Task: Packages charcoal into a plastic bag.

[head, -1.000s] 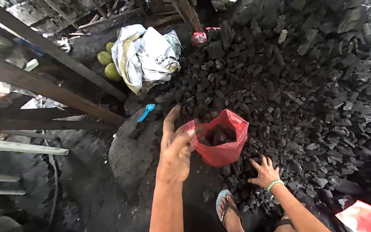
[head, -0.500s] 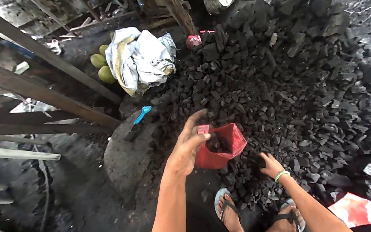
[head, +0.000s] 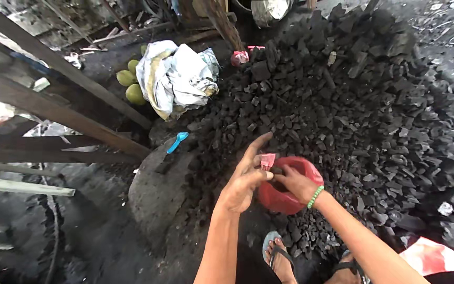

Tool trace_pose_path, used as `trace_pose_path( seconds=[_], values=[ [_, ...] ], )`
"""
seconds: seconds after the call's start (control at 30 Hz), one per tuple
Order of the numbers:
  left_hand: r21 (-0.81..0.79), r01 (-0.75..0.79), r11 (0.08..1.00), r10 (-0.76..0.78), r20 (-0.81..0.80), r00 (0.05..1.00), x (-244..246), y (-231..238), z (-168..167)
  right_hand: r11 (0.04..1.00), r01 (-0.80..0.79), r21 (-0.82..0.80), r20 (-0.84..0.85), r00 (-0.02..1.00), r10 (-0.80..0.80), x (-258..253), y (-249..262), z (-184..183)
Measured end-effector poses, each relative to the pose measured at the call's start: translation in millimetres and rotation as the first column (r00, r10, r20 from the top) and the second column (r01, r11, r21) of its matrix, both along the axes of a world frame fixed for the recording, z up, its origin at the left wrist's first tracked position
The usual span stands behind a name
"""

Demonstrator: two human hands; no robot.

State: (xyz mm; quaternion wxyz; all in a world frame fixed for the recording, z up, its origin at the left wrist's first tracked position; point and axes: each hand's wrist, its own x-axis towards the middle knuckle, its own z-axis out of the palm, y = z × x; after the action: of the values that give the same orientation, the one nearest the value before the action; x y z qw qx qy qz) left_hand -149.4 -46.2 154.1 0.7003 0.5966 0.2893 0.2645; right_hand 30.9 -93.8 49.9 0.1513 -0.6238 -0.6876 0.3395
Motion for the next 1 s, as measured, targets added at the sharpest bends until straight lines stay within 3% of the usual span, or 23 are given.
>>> trace_pose_path(
  seconds=[0.07, 0.2, 0.3, 0.37, 0.43, 0.47, 0.53, 0.57, 0.6, 0.67, 0.77, 0.9, 1.0],
  values=[
    [-0.02, -0.036, 0.999, 0.036, -0.002, 0.999, 3.0, -1.0, -1.1, 0.965, -0.108, -0.24, 0.144, 0.979, 0.146, 0.4, -2.9, 8.4],
    [-0.055, -0.116, 0.992, 0.116, 0.003, 0.993, 6.1, -2.0, -2.0, 0.909, -0.154, -0.388, 0.202, 0.948, 0.247, 21.1, -22.9, 27.6],
    [-0.042, -0.15, 0.988, 0.148, -0.044, 0.988, 7.2, -3.7, 2.3, 0.933, -0.169, -0.317, 0.15, 0.963, 0.225, 41.8, -41.3, 30.6],
    [0.007, -0.161, 0.987, 0.16, -0.134, 0.978, 8.0, -6.1, 5.4, 0.981, -0.145, -0.132, 0.139, 0.977, 0.163, 51.6, -58.3, 29.7],
    [0.032, -0.198, 0.98, 0.201, -0.178, 0.963, 8.2, -6.2, 6.4, 0.986, -0.034, 0.163, 0.052, 0.998, 0.026, 64.6, -73.5, 26.0],
    [0.033, -0.217, 0.976, 0.22, -0.165, 0.961, 7.5, -6.0, 4.4, 0.953, 0.099, 0.285, -0.077, 0.994, -0.08, 74.0, -79.2, 19.5],
    [0.027, -0.243, 0.97, 0.245, -0.1, 0.964, 7.4, -7.0, 3.0, 0.864, 0.437, 0.248, -0.377, 0.865, -0.33, 97.5, -83.9, -3.7],
    [0.031, -0.255, 0.966, 0.256, -0.069, 0.964, 8.1, -8.3, 5.2, 0.818, 0.551, 0.165, -0.422, 0.789, -0.446, 110.6, -83.7, -24.0],
    [0.036, -0.26, 0.965, 0.262, -0.041, 0.964, 8.7, -9.6, 7.7, 0.786, 0.614, 0.075, -0.375, 0.748, -0.548, 122.5, -84.6, -50.7],
    [0.049, -0.268, 0.962, 0.269, -0.008, 0.963, 10.4, -11.9, 11.2, 0.778, 0.612, -0.143, -0.116, 0.77, -0.627, 132.1, -93.9, -112.8],
    [0.065, -0.252, 0.965, 0.255, -0.03, 0.967, 7.4, -13.2, 10.5, 0.625, 0.632, -0.459, 0.201, 0.759, -0.62, 81.4, -115.3, -166.0],
    [0.058, -0.249, 0.967, 0.253, -0.07, 0.965, 1.5, -8.9, 4.1, 0.509, 0.744, -0.432, 0.306, 0.652, -0.693, 5.9, -113.9, -184.8],
    [0.065, -0.255, 0.965, 0.26, -0.091, 0.961, 0.5, -4.9, 2.0, 0.591, 0.699, -0.403, 0.26, 0.706, -0.658, 18.3, -116.5, -195.4]
  ],
)
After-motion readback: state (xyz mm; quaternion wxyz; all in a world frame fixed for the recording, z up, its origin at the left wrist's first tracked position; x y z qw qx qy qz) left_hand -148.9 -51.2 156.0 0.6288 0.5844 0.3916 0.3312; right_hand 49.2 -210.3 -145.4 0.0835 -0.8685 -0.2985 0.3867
